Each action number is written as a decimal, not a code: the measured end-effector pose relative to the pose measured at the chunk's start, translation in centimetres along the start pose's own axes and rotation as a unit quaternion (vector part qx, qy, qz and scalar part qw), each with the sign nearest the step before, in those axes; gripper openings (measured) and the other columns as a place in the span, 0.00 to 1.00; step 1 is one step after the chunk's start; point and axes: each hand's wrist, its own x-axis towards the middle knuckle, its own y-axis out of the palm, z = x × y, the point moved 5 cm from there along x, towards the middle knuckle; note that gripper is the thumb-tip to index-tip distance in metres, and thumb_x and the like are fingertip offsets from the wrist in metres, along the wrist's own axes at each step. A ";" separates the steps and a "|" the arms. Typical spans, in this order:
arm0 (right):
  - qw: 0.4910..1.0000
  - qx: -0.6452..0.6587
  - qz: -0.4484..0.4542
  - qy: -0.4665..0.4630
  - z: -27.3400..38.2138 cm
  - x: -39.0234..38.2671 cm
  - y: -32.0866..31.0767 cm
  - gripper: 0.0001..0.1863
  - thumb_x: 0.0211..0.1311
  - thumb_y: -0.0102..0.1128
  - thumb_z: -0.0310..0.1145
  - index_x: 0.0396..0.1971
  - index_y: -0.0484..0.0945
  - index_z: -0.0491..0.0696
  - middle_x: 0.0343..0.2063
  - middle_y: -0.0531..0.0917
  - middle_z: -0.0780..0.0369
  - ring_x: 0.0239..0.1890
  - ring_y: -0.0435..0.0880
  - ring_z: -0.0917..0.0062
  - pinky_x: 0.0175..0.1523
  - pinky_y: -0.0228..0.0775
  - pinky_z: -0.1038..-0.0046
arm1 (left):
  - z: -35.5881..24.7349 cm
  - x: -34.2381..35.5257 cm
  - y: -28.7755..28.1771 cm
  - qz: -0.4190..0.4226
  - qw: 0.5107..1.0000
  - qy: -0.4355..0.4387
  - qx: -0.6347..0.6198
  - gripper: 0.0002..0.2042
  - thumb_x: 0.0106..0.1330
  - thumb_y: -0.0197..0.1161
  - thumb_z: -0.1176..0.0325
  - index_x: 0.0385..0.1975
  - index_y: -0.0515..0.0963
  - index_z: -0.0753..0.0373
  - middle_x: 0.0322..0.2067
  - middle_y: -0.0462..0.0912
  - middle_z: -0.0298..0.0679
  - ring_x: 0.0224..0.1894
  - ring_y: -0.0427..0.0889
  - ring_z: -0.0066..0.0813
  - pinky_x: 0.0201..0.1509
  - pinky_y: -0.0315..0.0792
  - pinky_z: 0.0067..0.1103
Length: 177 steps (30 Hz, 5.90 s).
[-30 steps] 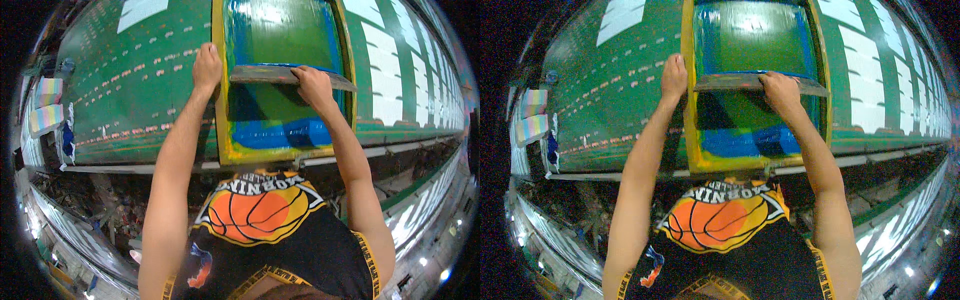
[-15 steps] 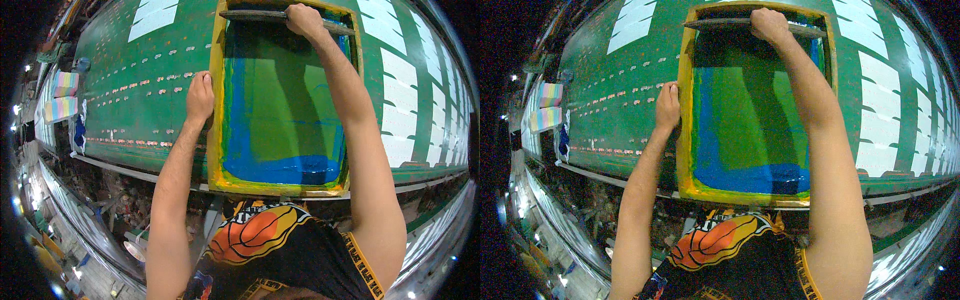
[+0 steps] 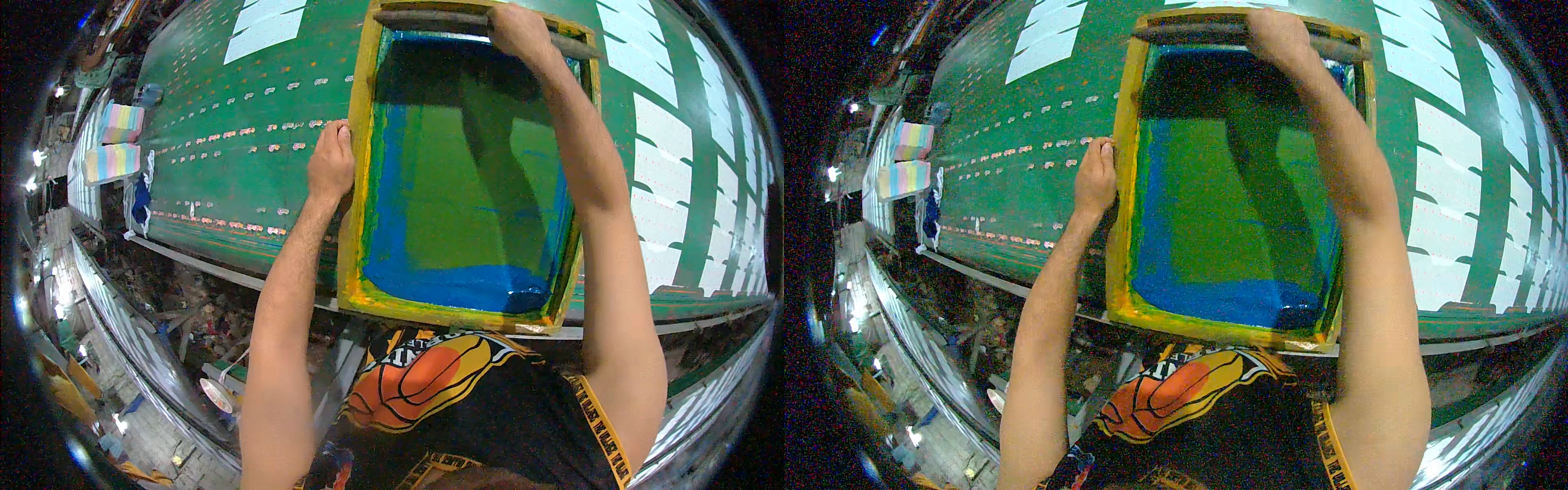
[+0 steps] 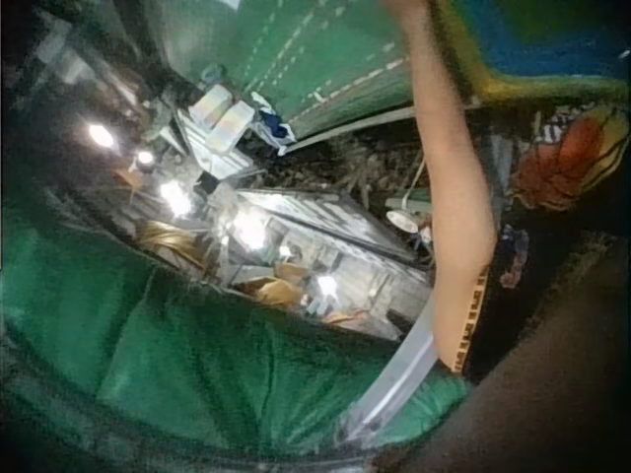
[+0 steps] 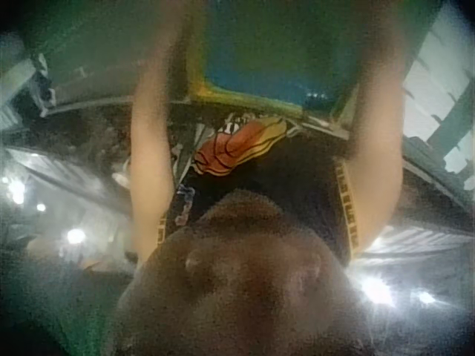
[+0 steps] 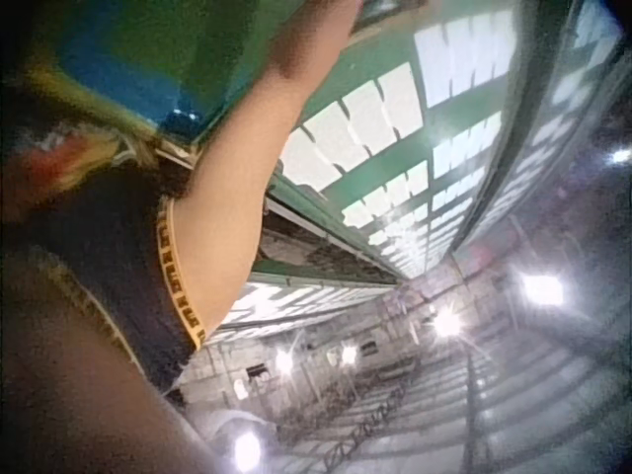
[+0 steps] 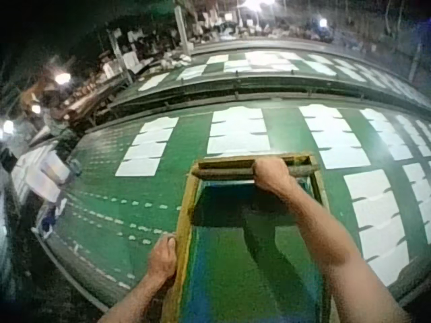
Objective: The person uses a squeegee to spread green ink across a screen-printing frame, repeatedly pulling the ink from one side to the other to coat the mesh evenly. The person adjusts the frame position occasionally to reach different areas.
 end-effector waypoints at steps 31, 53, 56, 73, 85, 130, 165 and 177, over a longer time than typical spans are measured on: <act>0.976 0.145 0.112 0.117 21.3 -40.6 -4.2 0.09 0.50 0.65 0.25 0.34 0.84 0.47 0.32 0.85 0.57 0.41 0.88 0.60 0.44 0.81 0.59 | 2.3 5.3 4.2 0.066 0.996 -0.006 -0.063 0.28 0.69 0.67 0.48 0.58 0.73 0.64 0.54 0.83 0.56 0.57 0.82 0.54 0.60 0.74 0.40; 0.993 0.106 -0.017 0.041 5.5 -47.4 -7.8 0.06 0.57 0.62 0.34 0.29 0.82 0.47 0.31 0.87 0.57 0.39 0.90 0.62 0.45 0.83 0.61 | -15.4 6.1 6.5 -0.008 0.984 0.082 -0.158 0.26 0.59 0.77 0.67 0.57 0.77 0.62 0.50 0.84 0.42 0.52 0.84 0.35 0.59 0.77 0.29; 0.995 0.087 -0.018 0.039 -1.4 -51.7 -8.6 0.06 0.56 0.63 0.33 0.30 0.81 0.47 0.31 0.86 0.58 0.40 0.89 0.63 0.45 0.83 0.62 | -21.7 3.7 11.3 -0.014 0.988 0.076 -0.137 0.25 0.60 0.77 0.67 0.56 0.77 0.63 0.50 0.83 0.43 0.52 0.83 0.36 0.59 0.76 0.29; 0.996 0.087 0.009 0.029 -15.9 -60.5 -9.8 0.05 0.59 0.61 0.32 0.32 0.81 0.48 0.30 0.86 0.59 0.40 0.90 0.63 0.43 0.83 0.61 | -34.2 -1.2 23.2 0.007 0.992 0.065 -0.104 0.27 0.59 0.77 0.62 0.56 0.76 0.65 0.51 0.83 0.47 0.53 0.84 0.43 0.61 0.75 0.33; 0.966 0.110 0.222 0.066 -18.0 -58.7 -10.7 0.22 0.50 0.68 0.24 0.48 0.86 0.52 0.42 0.88 0.57 0.46 0.88 0.58 0.50 0.81 0.57 | -33.4 -1.1 25.7 0.034 0.997 0.032 -0.068 0.28 0.60 0.73 0.57 0.57 0.75 0.64 0.50 0.84 0.53 0.54 0.83 0.52 0.61 0.76 0.39; 0.985 -0.012 0.174 -0.015 -36.7 -15.4 -0.5 0.12 0.60 0.66 0.34 0.42 0.88 0.46 0.40 0.89 0.49 0.44 0.89 0.51 0.51 0.84 0.53 | -32.7 -2.8 23.4 0.050 0.997 -0.029 -0.040 0.16 0.74 0.60 0.61 0.51 0.76 0.67 0.43 0.85 0.58 0.48 0.84 0.59 0.53 0.77 0.41; 0.979 0.179 0.067 0.066 -30.9 -65.3 -11.0 0.25 0.46 0.72 0.25 0.50 0.82 0.47 0.46 0.86 0.56 0.52 0.86 0.62 0.56 0.80 0.62 | -49.9 -1.1 28.4 0.005 0.993 0.072 -0.096 0.20 0.67 0.70 0.61 0.56 0.77 0.62 0.47 0.86 0.46 0.49 0.85 0.38 0.56 0.77 0.31; 0.990 0.126 0.060 0.035 -53.8 -79.7 -13.9 0.32 0.42 0.75 0.26 0.54 0.81 0.47 0.54 0.85 0.58 0.58 0.84 0.63 0.62 0.78 0.64 | -69.4 -9.5 46.0 -0.013 0.988 0.083 -0.133 0.20 0.63 0.72 0.64 0.52 0.79 0.64 0.46 0.85 0.50 0.49 0.85 0.48 0.56 0.77 0.36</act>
